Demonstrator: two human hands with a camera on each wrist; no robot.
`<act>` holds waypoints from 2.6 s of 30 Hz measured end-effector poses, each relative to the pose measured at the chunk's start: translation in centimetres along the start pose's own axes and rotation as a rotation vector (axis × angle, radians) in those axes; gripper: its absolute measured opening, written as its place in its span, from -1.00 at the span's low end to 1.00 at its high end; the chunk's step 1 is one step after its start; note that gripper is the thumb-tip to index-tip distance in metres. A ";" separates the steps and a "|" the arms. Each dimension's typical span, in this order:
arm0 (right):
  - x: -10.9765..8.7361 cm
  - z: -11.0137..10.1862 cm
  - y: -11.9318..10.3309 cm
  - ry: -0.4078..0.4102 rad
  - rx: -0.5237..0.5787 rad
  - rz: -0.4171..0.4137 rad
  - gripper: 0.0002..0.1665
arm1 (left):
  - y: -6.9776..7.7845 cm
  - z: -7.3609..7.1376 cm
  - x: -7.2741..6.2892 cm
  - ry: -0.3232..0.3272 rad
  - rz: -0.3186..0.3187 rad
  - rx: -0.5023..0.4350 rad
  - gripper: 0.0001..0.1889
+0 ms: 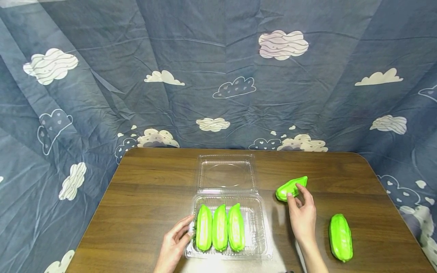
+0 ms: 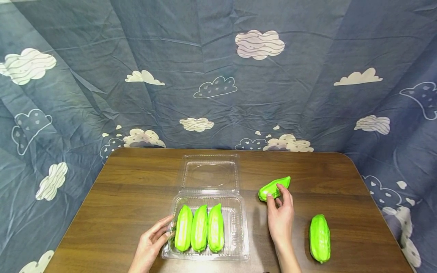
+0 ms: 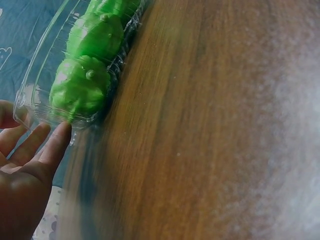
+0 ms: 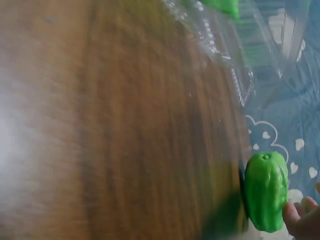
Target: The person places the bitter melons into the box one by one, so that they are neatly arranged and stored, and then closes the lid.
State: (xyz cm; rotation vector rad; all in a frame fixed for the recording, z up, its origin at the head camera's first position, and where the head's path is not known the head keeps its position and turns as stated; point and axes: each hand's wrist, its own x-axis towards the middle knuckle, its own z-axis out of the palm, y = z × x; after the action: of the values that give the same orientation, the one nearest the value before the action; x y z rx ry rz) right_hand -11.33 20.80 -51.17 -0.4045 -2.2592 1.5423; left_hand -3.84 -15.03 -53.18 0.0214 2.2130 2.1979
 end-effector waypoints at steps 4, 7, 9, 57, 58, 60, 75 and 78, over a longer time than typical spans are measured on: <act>1.0 0.0 0.3 -0.029 0.000 -0.003 -0.41 | 0.0 0.0 0.0 -0.003 0.004 -0.006 -0.50; 1.6 0.0 0.5 -0.035 0.007 -0.002 -0.39 | -0.1 0.0 0.1 -0.005 0.015 -0.008 -0.51; 2.0 0.0 0.7 -0.029 0.004 -0.003 -0.39 | -0.1 0.0 0.1 -0.002 0.019 -0.008 -0.51; 4.3 -0.2 1.7 -0.297 0.151 0.244 -0.19 | 0.0 0.2 0.0 0.021 -0.023 -0.032 -0.51; 4.1 -0.2 1.6 -0.300 0.158 0.247 -0.21 | 0.0 0.2 0.0 0.022 -0.024 -0.032 -0.51; 3.8 -0.2 1.5 -0.296 0.156 0.255 -0.24 | 0.0 0.2 0.0 0.022 -0.025 -0.034 -0.51; 1.6 -0.6 1.0 -0.286 0.177 0.289 -0.22 | 0.0 0.0 0.0 0.007 -0.011 -0.019 -0.51; 0.9 -0.6 0.8 -0.283 0.201 0.280 -0.23 | 0.1 0.1 -0.1 0.016 -0.022 -0.026 -0.51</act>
State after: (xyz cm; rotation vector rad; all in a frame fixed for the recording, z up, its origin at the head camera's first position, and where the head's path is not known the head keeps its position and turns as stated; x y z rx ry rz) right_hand -11.86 22.03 -51.57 -0.4885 -2.2956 2.0641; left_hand -3.77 -14.98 -53.10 -0.0206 2.1813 2.2228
